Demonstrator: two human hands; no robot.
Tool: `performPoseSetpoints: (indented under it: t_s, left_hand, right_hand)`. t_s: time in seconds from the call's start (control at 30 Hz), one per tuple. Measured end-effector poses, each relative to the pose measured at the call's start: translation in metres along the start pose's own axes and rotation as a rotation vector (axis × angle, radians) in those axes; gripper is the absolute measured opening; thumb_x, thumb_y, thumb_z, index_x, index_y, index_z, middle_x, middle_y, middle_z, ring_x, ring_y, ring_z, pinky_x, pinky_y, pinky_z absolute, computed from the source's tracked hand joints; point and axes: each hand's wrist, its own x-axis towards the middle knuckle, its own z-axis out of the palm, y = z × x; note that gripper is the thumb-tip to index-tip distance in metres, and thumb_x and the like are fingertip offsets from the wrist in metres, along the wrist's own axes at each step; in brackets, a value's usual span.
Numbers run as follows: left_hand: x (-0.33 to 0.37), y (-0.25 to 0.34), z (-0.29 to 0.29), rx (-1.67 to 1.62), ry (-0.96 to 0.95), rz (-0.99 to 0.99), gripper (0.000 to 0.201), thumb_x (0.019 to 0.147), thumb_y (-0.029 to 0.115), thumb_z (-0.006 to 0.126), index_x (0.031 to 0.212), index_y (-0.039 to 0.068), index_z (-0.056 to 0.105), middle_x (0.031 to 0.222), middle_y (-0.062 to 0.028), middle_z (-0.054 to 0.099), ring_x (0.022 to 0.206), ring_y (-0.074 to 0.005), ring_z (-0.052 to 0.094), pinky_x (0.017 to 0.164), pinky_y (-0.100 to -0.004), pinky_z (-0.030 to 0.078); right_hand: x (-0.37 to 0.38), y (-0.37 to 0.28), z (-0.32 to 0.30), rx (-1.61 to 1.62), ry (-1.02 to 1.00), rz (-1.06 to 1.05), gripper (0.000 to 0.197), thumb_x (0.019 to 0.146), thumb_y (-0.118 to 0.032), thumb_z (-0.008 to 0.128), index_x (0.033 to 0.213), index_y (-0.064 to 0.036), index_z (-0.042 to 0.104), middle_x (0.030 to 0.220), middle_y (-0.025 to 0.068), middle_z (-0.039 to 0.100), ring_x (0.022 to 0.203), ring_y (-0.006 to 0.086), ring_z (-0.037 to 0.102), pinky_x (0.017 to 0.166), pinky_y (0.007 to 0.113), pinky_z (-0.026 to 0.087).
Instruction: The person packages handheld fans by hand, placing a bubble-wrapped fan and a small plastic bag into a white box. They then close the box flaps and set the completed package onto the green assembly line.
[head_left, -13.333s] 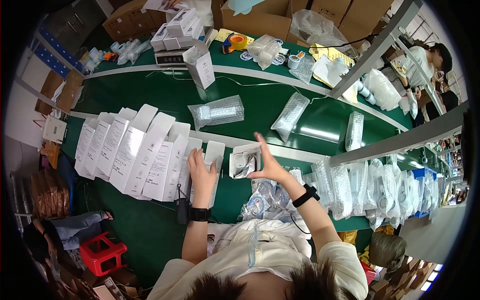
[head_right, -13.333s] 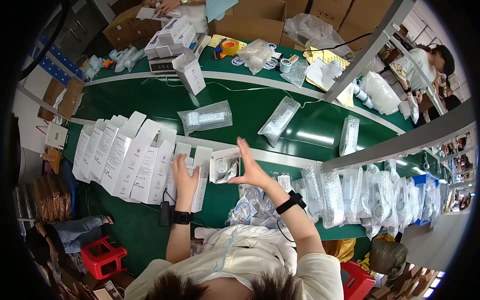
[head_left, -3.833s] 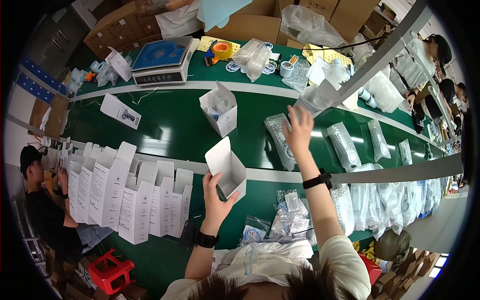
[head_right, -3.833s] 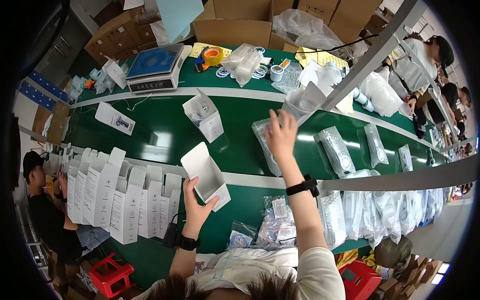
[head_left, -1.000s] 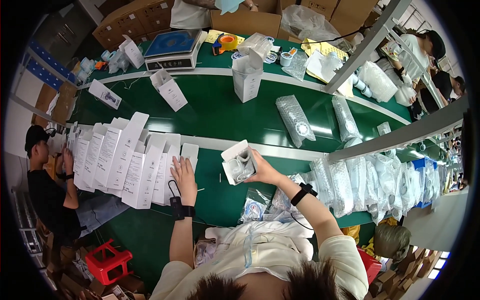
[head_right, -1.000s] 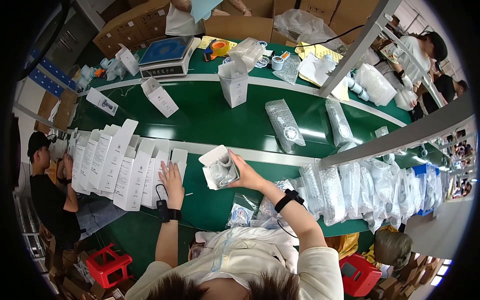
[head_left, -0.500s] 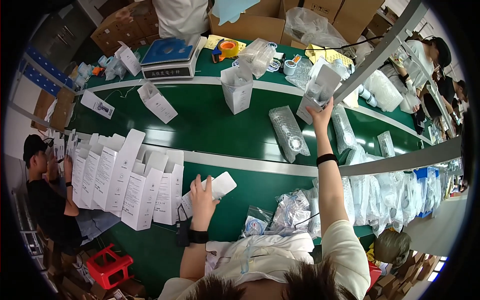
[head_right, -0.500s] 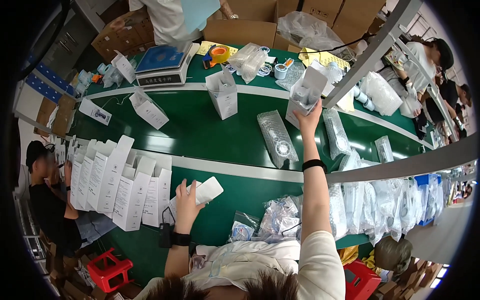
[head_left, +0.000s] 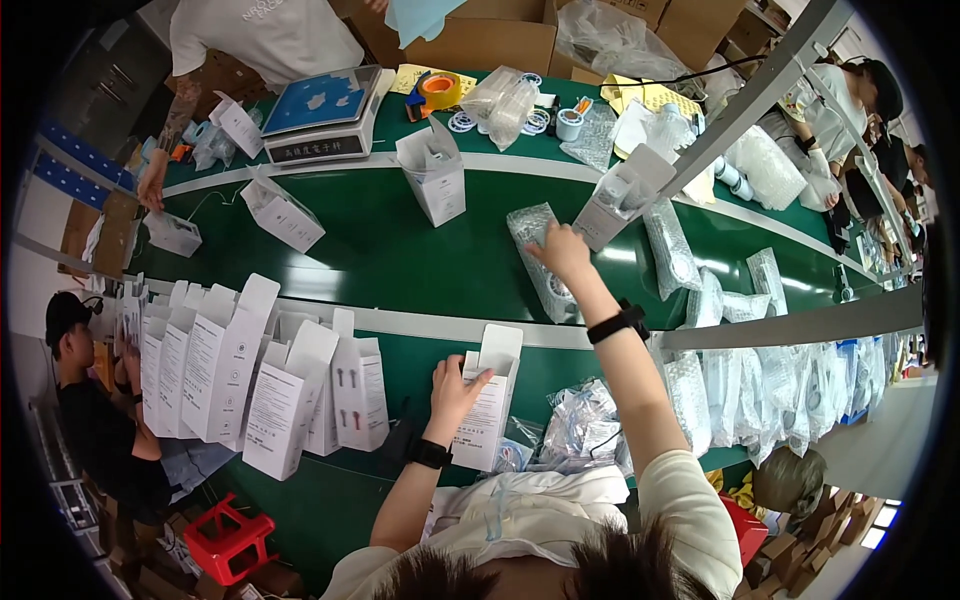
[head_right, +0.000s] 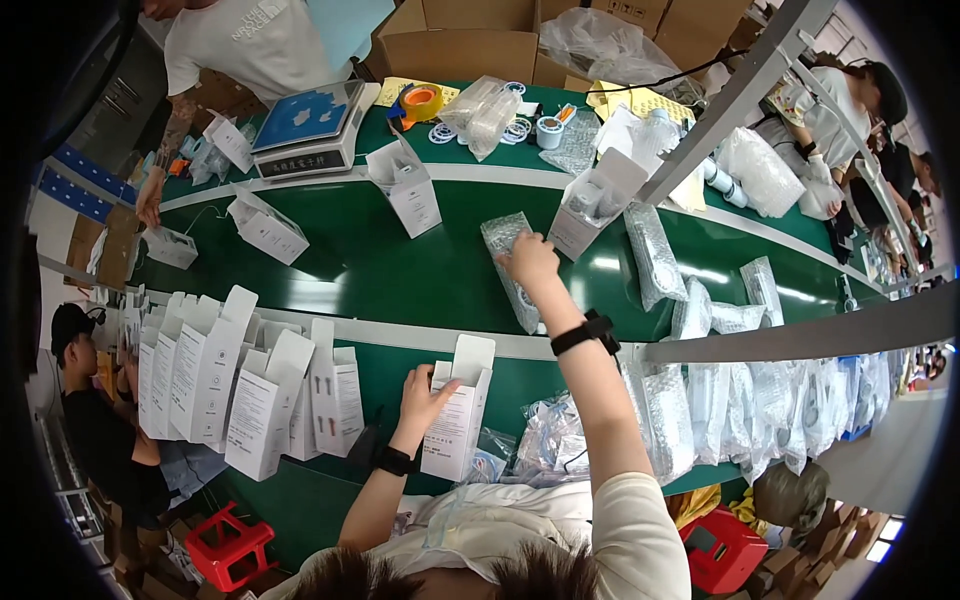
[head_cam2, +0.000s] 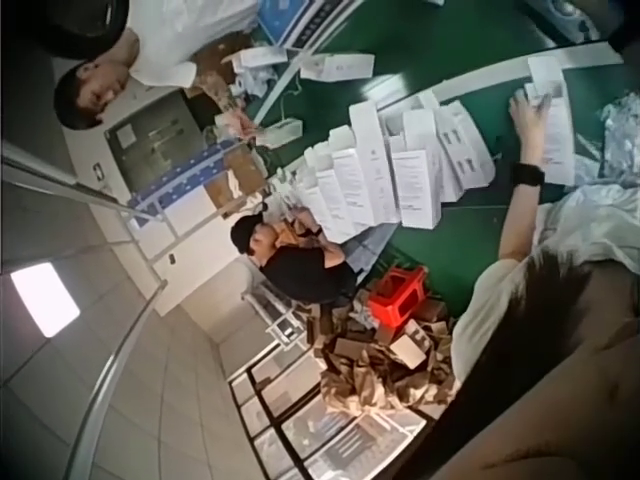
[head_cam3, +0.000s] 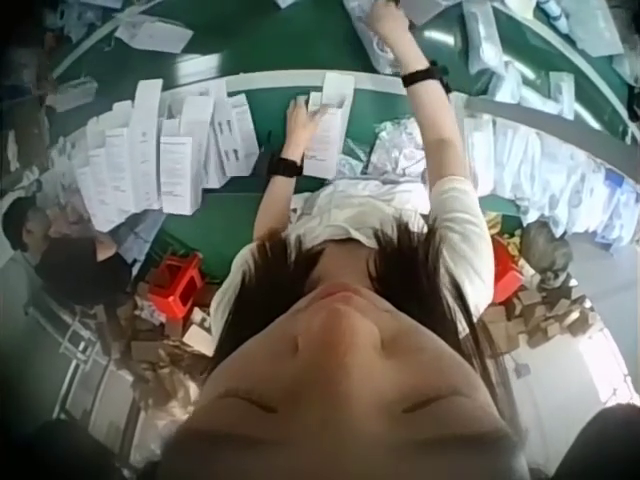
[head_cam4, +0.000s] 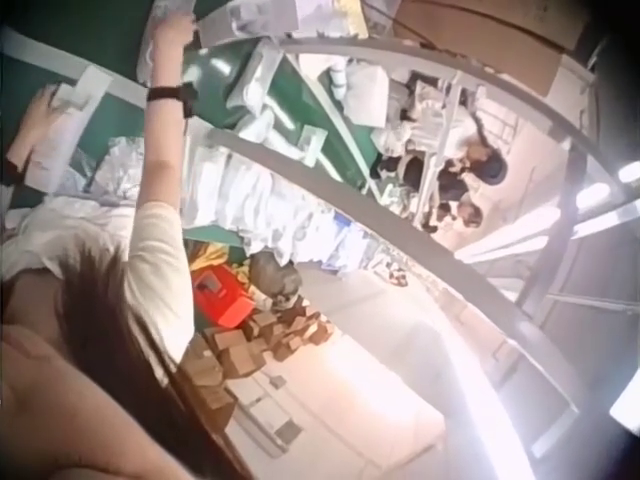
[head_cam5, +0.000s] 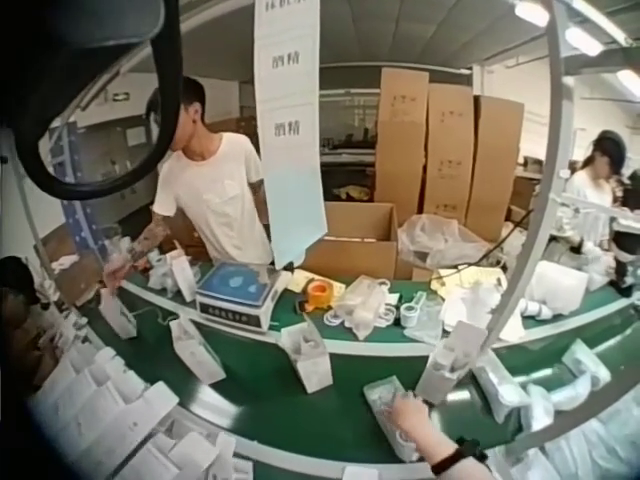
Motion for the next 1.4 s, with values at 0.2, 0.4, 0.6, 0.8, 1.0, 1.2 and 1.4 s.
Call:
performPoseSetpoints:
  t_s: [0.2, 0.4, 0.6, 0.8, 1.0, 1.2, 1.4]
  left_hand:
    - [0.002, -0.005, 0.018, -0.274, -0.056, 0.064, 0.075, 0.070, 0.033, 0.071, 0.129, 0.006, 0.032, 0.114, -0.0170, 0.046, 0.108, -0.0354, 0.043, 0.093, -0.0352, 0.036]
    - [-0.010, 0.059, -0.044, -0.881, -0.135, 0.213, 0.078, 0.066, 0.017, 0.075, 0.131, 0.009, 0.031, 0.116, -0.0143, 0.045, 0.108, -0.0294, 0.045, 0.092, -0.0349, 0.037]
    - [-0.026, 0.081, -0.055, -0.361, -0.019, 0.264, 0.075, 0.060, 0.015, 0.079, 0.121, 0.007, 0.036, 0.117, -0.0170, 0.045, 0.107, -0.0303, 0.046, 0.088, -0.0358, 0.039]
    - [-0.041, 0.097, -0.036, -0.483, 0.090, 0.317, 0.073, 0.058, 0.015, 0.081, 0.110, 0.005, 0.032, 0.110, -0.0213, 0.046, 0.102, -0.0334, 0.049, 0.084, -0.0374, 0.041]
    - [-0.058, 0.091, -0.020, -0.338, 0.321, 0.398, 0.073, 0.057, 0.014, 0.081, 0.107, 0.004, 0.028, 0.109, -0.0238, 0.045, 0.103, -0.0366, 0.048, 0.085, -0.0402, 0.040]
    - [-0.031, 0.080, -0.017, -0.430, 0.537, 0.849, 0.071, 0.059, 0.010, 0.079, 0.107, 0.005, 0.027, 0.118, -0.0235, 0.037, 0.108, -0.0364, 0.044, 0.091, -0.0414, 0.037]
    - [-0.042, 0.047, -0.029, -0.284, 0.423, 0.666, 0.075, 0.058, 0.006, 0.078, 0.113, 0.007, 0.026, 0.123, -0.0216, 0.030, 0.113, -0.0350, 0.039, 0.094, -0.0406, 0.034]
  right_hand:
    - [0.016, -0.014, 0.039, -0.034, -0.106, -0.019, 0.085, 0.070, -0.020, 0.066, 0.137, -0.0095, 0.015, 0.109, 0.0239, 0.048, 0.097, 0.0368, 0.052, 0.075, 0.041, 0.048]
    - [-0.047, 0.010, -0.049, 0.774, 0.265, -0.288, 0.081, 0.069, -0.004, 0.063, 0.135, -0.0109, 0.016, 0.104, 0.0167, 0.047, 0.090, 0.0228, 0.053, 0.080, 0.029, 0.043]
    - [-0.139, 0.000, -0.120, 1.613, 0.846, -0.055, 0.062, 0.080, -0.001, 0.053, 0.130, -0.0076, 0.018, 0.118, 0.0139, 0.041, 0.101, 0.0183, 0.046, 0.085, 0.027, 0.039]
    - [-0.170, -0.037, -0.055, 1.681, 0.724, 0.133, 0.061, 0.078, -0.002, 0.056, 0.128, -0.0064, 0.021, 0.117, 0.0121, 0.042, 0.102, 0.0193, 0.045, 0.088, 0.031, 0.038]
    - [-0.196, -0.036, -0.040, 0.846, 0.678, -0.170, 0.053, 0.072, -0.007, 0.062, 0.120, -0.0040, 0.039, 0.115, 0.0149, 0.043, 0.103, 0.0295, 0.044, 0.090, 0.034, 0.036]
    - [-0.223, -0.039, -0.074, 0.347, 0.436, -0.745, 0.032, 0.069, -0.008, 0.064, 0.100, -0.0046, 0.058, 0.107, 0.0147, 0.048, 0.099, 0.0337, 0.045, 0.086, 0.036, 0.037]
    - [-0.223, 0.053, 0.004, 0.324, 0.041, -0.243, 0.033, 0.071, -0.023, 0.065, 0.099, -0.0072, 0.060, 0.102, 0.0081, 0.054, 0.099, 0.0282, 0.048, 0.084, 0.043, 0.041]
